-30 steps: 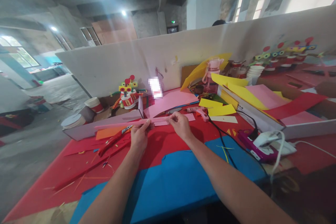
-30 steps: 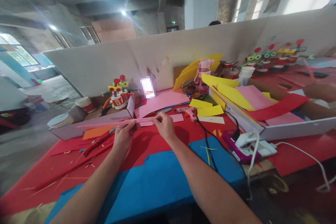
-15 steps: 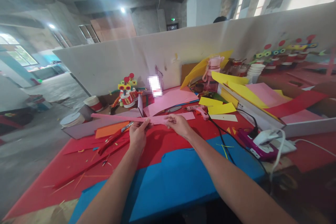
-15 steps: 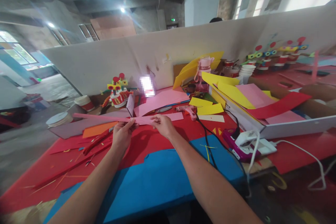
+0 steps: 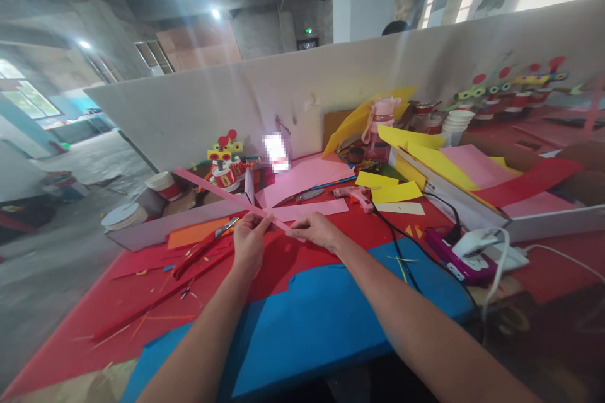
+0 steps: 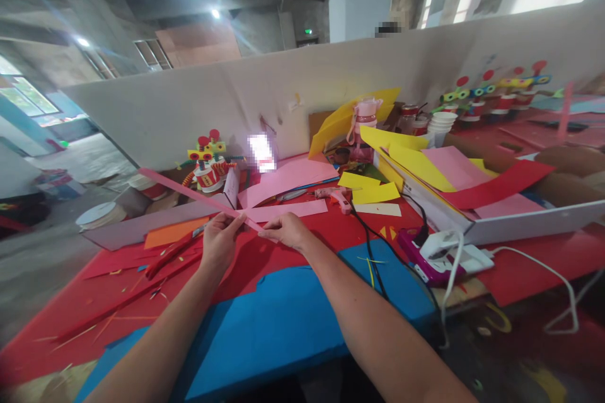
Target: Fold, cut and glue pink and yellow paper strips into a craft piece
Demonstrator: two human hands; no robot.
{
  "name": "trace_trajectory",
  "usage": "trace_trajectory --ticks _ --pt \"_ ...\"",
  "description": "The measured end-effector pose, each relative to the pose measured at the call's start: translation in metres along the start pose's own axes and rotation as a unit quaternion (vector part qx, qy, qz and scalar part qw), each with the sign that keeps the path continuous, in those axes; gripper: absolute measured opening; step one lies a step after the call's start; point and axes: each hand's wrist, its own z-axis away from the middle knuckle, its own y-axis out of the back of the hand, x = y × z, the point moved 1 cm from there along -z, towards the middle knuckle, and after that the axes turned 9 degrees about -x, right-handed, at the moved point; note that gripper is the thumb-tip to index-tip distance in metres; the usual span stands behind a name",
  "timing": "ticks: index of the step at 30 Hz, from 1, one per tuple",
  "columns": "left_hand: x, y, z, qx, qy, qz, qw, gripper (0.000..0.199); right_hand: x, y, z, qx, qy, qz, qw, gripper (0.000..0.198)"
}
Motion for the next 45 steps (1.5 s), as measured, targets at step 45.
trace_trajectory --ticks 45 --pt "-0.006 -0.017 0.003 -0.001 0.053 0.145 0.988 0.032 0.004 -0.021 -0.011 0.116 0.055 -0.323 0.938 0.044"
